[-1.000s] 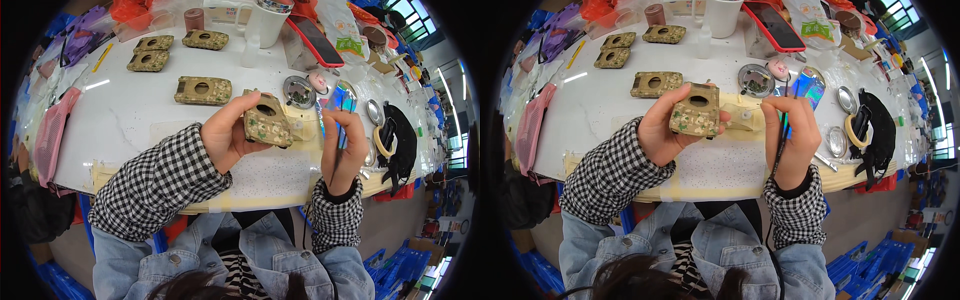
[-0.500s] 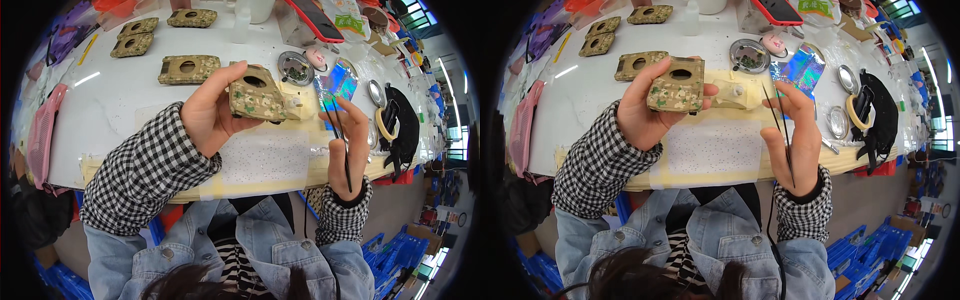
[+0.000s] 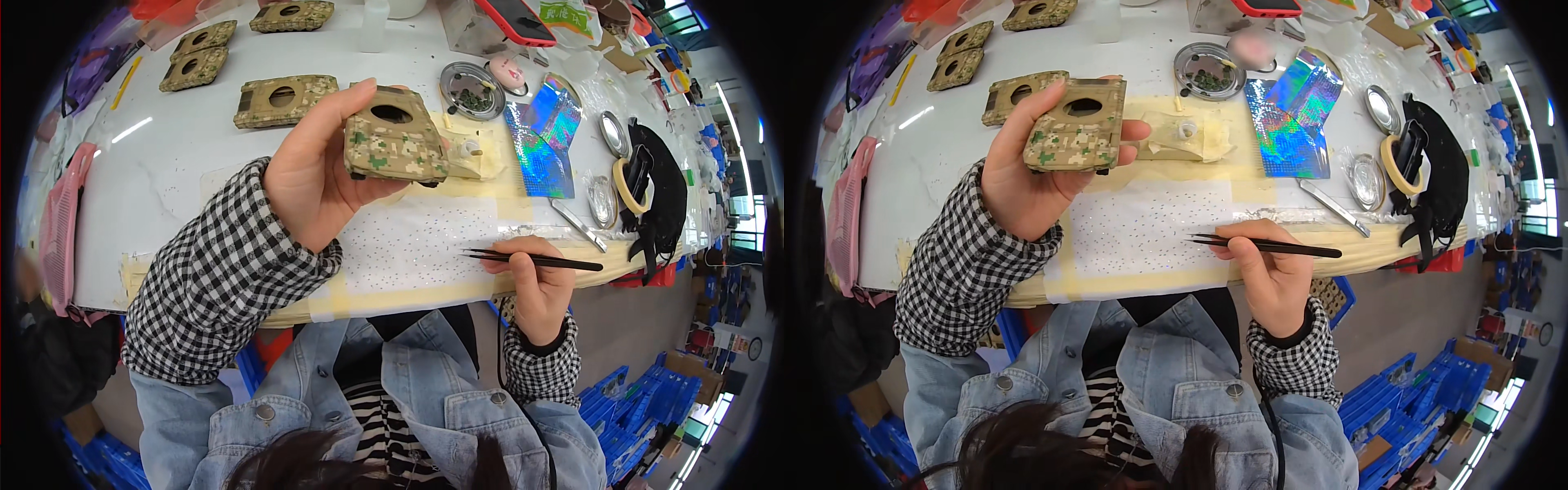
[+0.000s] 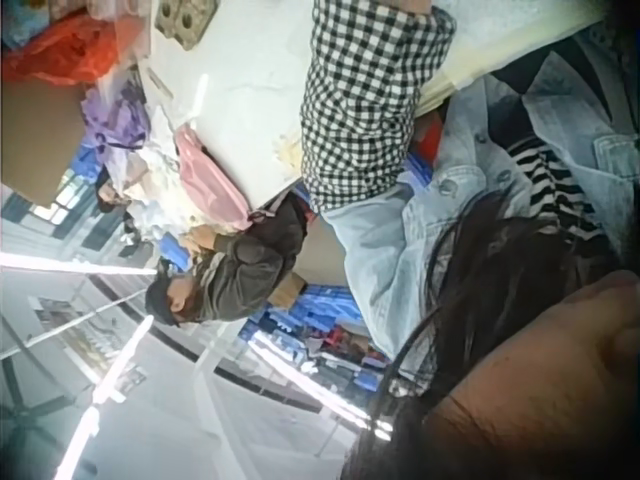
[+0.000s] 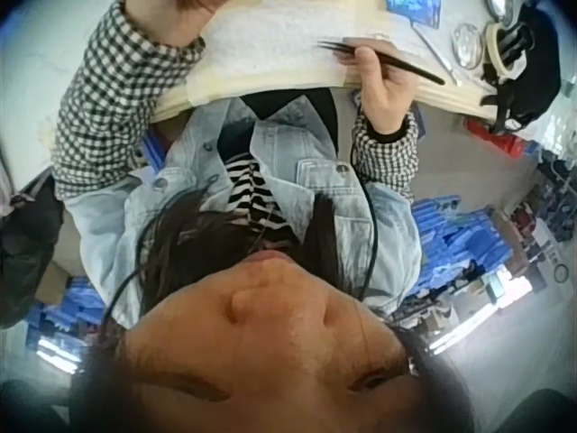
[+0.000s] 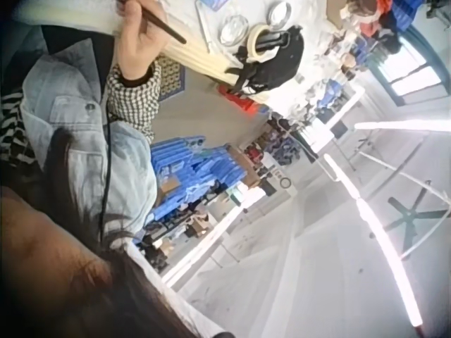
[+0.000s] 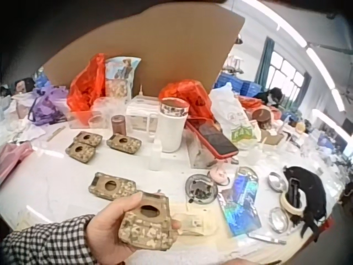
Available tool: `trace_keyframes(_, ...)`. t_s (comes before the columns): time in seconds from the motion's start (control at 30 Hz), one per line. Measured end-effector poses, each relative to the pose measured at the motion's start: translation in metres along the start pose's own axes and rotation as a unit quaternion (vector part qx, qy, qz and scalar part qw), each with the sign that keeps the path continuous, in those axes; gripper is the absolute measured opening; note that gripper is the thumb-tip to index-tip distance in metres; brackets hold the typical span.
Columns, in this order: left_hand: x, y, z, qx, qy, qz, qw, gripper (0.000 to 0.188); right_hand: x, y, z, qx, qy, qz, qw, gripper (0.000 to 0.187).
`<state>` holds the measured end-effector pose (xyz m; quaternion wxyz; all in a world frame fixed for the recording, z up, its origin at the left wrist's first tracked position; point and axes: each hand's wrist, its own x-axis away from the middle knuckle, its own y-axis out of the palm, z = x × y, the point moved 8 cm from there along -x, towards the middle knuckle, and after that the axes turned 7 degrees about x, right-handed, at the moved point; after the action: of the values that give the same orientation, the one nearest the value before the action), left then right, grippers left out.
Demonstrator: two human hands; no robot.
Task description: Assembling and detailing small toy tank models using tweezers and detailing tools.
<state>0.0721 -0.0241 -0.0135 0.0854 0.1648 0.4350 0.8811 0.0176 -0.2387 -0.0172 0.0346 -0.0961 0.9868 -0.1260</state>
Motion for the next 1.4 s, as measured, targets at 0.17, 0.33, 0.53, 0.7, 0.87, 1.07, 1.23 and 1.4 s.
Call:
trace_keyframes(0.17,-0.0002,0.0013,0.0003,0.001,0.001,-0.008,1.000,0.045,-0.0051,0.0065,-0.0008,0.022,-0.010,-0.022,0.999,0.015)
trace_keyframes(0.33,-0.0005,0.0009,0.0002,-0.005,0.001,-0.011,1.000,0.045,-0.0068,0.0082,0.0003,0.034,0.003,-0.015,0.999,0.015)
trace_keyframes(0.53,0.0003,0.0009,0.0009,-0.019,0.005,-0.004,1.000,0.046,-0.0072,0.0060,0.0002,0.036,-0.014,-0.021,0.999,0.014)
trace_keyframes(0.7,0.0008,0.0003,0.0014,-0.017,0.006,-0.007,1.000,0.046,-0.0065,0.0064,-0.0014,0.032,-0.037,-0.046,0.998,0.013)
trace_keyframes(0.87,0.0002,0.0018,0.0009,-0.010,0.007,-0.012,1.000,0.046,-0.0069,0.0067,-0.0010,0.042,-0.039,-0.048,0.997,0.013)
trace_keyframes(1.07,0.0004,0.0009,0.0007,-0.006,0.003,-0.014,1.000,0.047,-0.0069,0.0070,-0.0002,0.044,-0.039,-0.053,0.997,0.013)
trace_keyframes(1.23,0.0005,0.0010,0.0013,-0.016,0.007,-0.011,1.000,0.047,-0.0074,0.0075,-0.0004,0.045,-0.039,-0.056,0.997,0.014)
trace_keyframes(1.4,0.0005,0.0008,0.0012,-0.014,0.007,-0.015,1.000,0.047,-0.0073,0.0078,-0.0009,0.047,-0.033,-0.055,0.997,0.015)
